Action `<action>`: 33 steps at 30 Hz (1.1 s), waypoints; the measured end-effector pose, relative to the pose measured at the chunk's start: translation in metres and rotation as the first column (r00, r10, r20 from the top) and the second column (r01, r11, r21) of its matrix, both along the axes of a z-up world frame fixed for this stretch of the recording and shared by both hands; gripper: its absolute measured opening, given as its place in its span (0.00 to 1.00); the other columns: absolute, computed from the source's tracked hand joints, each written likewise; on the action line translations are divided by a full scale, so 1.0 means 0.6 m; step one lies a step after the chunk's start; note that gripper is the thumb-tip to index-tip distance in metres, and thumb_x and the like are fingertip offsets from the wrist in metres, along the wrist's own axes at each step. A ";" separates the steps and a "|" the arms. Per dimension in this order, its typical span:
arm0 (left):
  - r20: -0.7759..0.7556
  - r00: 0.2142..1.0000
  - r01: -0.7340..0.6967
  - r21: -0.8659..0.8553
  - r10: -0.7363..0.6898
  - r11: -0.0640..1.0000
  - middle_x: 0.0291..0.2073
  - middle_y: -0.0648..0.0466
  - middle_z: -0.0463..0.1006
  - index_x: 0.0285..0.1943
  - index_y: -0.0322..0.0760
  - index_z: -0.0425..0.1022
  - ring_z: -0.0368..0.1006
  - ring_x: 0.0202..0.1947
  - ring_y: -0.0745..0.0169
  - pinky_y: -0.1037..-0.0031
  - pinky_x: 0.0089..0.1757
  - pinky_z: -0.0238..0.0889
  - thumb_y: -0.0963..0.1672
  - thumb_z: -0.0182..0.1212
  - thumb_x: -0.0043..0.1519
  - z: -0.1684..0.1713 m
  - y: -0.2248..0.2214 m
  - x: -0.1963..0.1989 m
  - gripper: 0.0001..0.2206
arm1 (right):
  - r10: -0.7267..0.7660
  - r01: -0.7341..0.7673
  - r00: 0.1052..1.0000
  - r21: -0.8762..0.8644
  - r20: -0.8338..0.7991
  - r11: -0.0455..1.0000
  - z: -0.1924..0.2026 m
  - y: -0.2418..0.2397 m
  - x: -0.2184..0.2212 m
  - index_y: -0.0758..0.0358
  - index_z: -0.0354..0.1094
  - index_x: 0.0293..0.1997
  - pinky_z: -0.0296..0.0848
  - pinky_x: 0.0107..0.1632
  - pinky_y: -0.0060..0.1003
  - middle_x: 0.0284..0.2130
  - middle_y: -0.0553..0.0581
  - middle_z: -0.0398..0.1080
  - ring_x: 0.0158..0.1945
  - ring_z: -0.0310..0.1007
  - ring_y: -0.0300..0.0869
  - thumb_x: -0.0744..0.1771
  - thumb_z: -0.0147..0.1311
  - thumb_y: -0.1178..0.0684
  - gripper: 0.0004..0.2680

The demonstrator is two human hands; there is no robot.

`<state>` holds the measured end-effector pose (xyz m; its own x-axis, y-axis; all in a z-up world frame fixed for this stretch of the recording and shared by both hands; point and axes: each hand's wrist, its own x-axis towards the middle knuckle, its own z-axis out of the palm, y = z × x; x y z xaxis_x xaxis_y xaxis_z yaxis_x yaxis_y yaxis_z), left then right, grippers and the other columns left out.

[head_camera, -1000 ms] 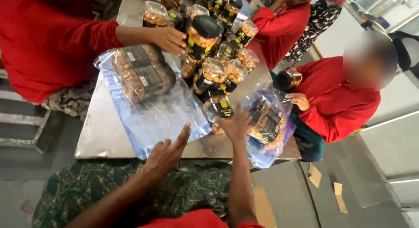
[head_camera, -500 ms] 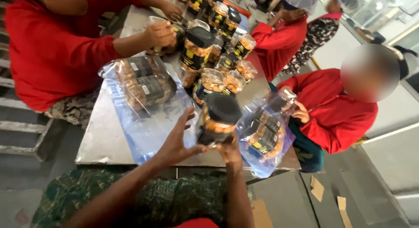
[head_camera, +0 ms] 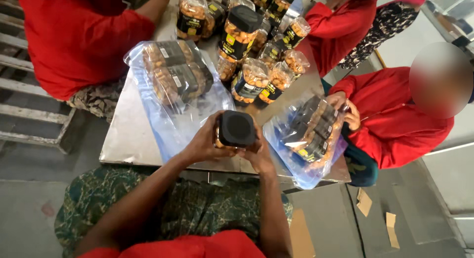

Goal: The person packs several plastic jars of snacks into large clear plastic bags by hand on a metal table.

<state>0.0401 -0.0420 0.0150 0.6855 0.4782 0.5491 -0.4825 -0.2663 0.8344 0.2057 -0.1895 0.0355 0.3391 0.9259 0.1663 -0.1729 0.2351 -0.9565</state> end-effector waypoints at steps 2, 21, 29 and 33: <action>-0.012 0.999 0.051 -0.060 -0.052 0.997 0.66 0.43 0.66 0.78 0.30 0.46 0.64 0.68 0.53 0.66 0.64 0.60 0.48 0.83 0.45 -0.001 -0.007 -0.002 0.55 | -0.006 0.006 1.000 0.033 -0.014 0.999 0.000 -0.006 0.001 0.56 0.45 0.77 0.71 0.64 0.44 0.65 0.56 0.62 0.65 0.68 0.45 0.55 0.73 0.63 0.43; -0.289 0.872 -0.201 0.525 0.396 0.827 0.71 0.30 0.55 0.75 0.22 0.43 0.49 0.71 0.30 0.54 0.63 0.48 0.47 0.83 0.40 0.033 -0.020 -0.065 0.58 | -0.076 0.082 0.993 -0.068 0.089 0.994 -0.020 -0.031 0.037 0.54 0.59 0.73 0.59 0.68 0.54 0.62 0.74 0.59 0.66 0.56 0.60 0.57 0.72 0.68 0.36; -0.153 0.560 -0.262 0.900 0.815 0.349 0.64 0.41 0.68 0.74 0.26 0.56 0.63 0.67 0.47 0.55 0.63 0.56 0.40 0.59 0.57 -0.002 -0.063 -0.081 0.33 | -0.097 0.103 0.951 -0.004 0.295 0.995 -0.067 0.006 0.001 0.67 0.56 0.70 0.73 0.63 0.42 0.57 0.54 0.69 0.61 0.69 0.41 0.55 0.75 0.68 0.37; -0.118 0.656 -0.308 0.860 0.745 0.408 0.52 0.45 0.77 0.61 0.28 0.71 0.73 0.54 0.50 0.60 0.53 0.64 0.40 0.56 0.60 -0.012 -0.059 -0.080 0.19 | -0.193 0.196 0.927 0.026 0.320 0.980 -0.037 -0.007 0.003 0.65 0.53 0.71 0.70 0.64 0.40 0.57 0.55 0.67 0.61 0.68 0.42 0.55 0.73 0.64 0.38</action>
